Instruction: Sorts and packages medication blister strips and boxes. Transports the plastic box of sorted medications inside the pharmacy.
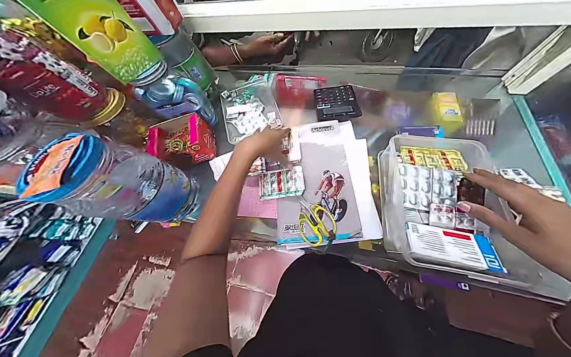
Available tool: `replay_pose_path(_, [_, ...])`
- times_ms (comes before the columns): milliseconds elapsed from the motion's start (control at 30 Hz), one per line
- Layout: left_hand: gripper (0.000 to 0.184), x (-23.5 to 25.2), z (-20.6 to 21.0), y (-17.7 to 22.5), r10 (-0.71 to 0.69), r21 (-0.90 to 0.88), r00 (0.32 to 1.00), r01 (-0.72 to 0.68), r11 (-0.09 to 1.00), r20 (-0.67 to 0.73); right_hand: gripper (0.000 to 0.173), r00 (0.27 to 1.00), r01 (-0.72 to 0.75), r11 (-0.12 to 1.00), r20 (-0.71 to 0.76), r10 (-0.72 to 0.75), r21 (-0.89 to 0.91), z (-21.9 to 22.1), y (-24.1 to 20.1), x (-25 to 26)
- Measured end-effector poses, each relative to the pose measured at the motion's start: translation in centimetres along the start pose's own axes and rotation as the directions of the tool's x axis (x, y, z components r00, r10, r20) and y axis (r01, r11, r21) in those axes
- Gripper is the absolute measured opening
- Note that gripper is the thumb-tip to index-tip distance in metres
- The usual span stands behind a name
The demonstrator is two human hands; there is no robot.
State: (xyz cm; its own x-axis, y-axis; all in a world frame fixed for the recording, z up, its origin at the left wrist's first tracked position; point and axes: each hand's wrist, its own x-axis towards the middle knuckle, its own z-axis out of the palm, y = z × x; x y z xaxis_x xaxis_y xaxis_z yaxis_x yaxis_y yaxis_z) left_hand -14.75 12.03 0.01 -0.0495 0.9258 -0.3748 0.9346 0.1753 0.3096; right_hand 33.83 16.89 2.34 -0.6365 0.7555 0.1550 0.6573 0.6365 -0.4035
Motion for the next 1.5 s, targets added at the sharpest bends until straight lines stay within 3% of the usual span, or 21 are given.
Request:
replay_pose_path(67, [0.103, -0.3, 0.8, -1.9, 0.06, -0.057, 0.998, -0.06, 0.997, -0.002, 0.066, 0.998, 0.006, 0.999, -0.055, -0.003, 0.053, 0.4, -0.2, -0.7])
replay_pose_path(200, [0.077, -1.0, 1.3, -2.0, 0.192, -0.149, 0.972, -0.211, 0.966, -0.133, 0.055, 0.985, -0.034, 0.992, -0.164, 0.054, 0.125, -0.1, -0.7, -2.3])
replay_pose_path(300, [0.087, -1.9, 0.1, -0.2, 0.326, -0.041, 0.897, -0.353, 0.935, -0.297, 0.047, 0.959, -0.066, 0.987, -0.263, 0.104, 0.148, -0.8, -0.8, -3.0])
replay_pose_path(367, [0.09, -3.2, -1.2, 3.7, 0.504, 0.114, 0.769, -0.504, 0.856, -0.392, 0.043, 0.94, -0.065, 0.983, -0.321, 0.119, 0.174, -0.8, -1.2, -3.4])
replay_pose_path(433, [0.087, -4.6, -1.8, 9.7, 0.679, 0.215, 0.631, -0.653, 0.726, -0.375, 0.041, 0.931, -0.055, 0.982, -0.347, 0.116, 0.18, -0.5, -1.6, -3.6])
replay_pose_path(533, [0.071, -3.4, -0.9, 18.3, 0.903, 0.303, 0.374, -0.853, 0.425, -0.213, 0.041, 0.928, -0.055, 0.984, -0.356, 0.113, 0.169, -0.1, -2.0, -3.6])
replay_pose_path(600, [0.076, -1.3, 0.4, 22.0, 0.959, 0.327, 0.282, -0.905, 0.274, -0.025, 0.042, 0.923, -0.069, 0.986, -0.365, 0.12, 0.149, -0.1, -2.0, -4.0])
replay_pose_path(700, [0.089, 0.8, 0.5, 24.6, 0.916, 0.253, 0.312, -0.935, 0.249, 0.251, 0.043, 0.917, -0.07, 0.986, -0.38, 0.122, 0.15, 0.2, -1.8, -5.1])
replay_pose_path(767, [0.078, 1.0, 0.0, 24.8, 0.819, 0.262, 0.419, -0.904, 0.337, 0.392, 0.043, 0.919, -0.081, 0.984, -0.37, 0.135, 0.158, 0.5, -1.6, -5.8])
replay_pose_path(833, [0.064, 0.7, -0.5, 23.9, 0.725, 0.323, 0.544, -0.837, 0.441, 0.422, 0.043, 0.923, -0.079, 0.984, -0.361, 0.132, 0.157, 0.9, -1.5, -6.2])
replay_pose_path(933, [0.052, -0.8, -1.1, 19.7, 0.664, 0.366, 0.73, -0.669, 0.647, 0.16, 0.042, 0.932, -0.053, 0.99, -0.35, 0.097, 0.133, 0.9, -1.8, -6.7])
replay_pose_path(1033, [0.06, -3.9, -1.4, 12.3, 0.467, 0.18, 0.864, -0.437, 0.881, -0.188, 0.038, 0.942, 0.0, 0.994, -0.333, 0.035, 0.105, 0.6, -3.0, -6.6])
replay_pose_path(1067, [0.067, -5.0, -1.0, 9.5, 0.359, 0.11, 0.902, -0.343, 0.933, -0.238, 0.035, 0.94, 0.043, 0.994, -0.342, -0.005, 0.105, 0.7, -3.8, -6.2])
replay_pose_path(1133, [0.077, -6.5, 0.3, 4.8, 0.104, 0.005, 0.972, -0.106, 0.994, -0.21, 0.03, 0.934, 0.18, 0.971, -0.338, -0.118, 0.157, 1.6, -6.6, -4.8])
replay_pose_path(1233, [0.079, -6.2, 2.3, -0.3, -0.111, -0.118, 0.97, 0.086, 0.989, -0.218, 0.027, 0.909, 0.409, 0.834, -0.243, -0.338, 0.37, 6.9, -13.0, -0.5])
replay_pose_path(1300, [0.077, -5.5, 3.5, -1.5, -0.235, -0.209, 0.92, 0.175, 0.962, -0.314, 0.033, 0.888, 0.447, 0.803, -0.086, -0.452, 0.395, 11.5, -16.9, 2.9])
replay_pose_path(1400, [0.082, -4.5, 4.4, -1.3, -0.444, -0.319, 0.816, 0.337, 0.886, -0.37, 0.042, 0.896, 0.358, 0.921, 0.222, -0.385, 0.154, 16.2, -21.8, 7.5])
replay_pose_path(1500, [0.076, -4.2, 5.6, -1.7, -0.503, -0.376, 0.762, 0.362, 0.853, -0.408, 0.051, 0.909, 0.272, 0.962, 0.321, -0.267, 0.03, 19.5, -24.2, 10.6])
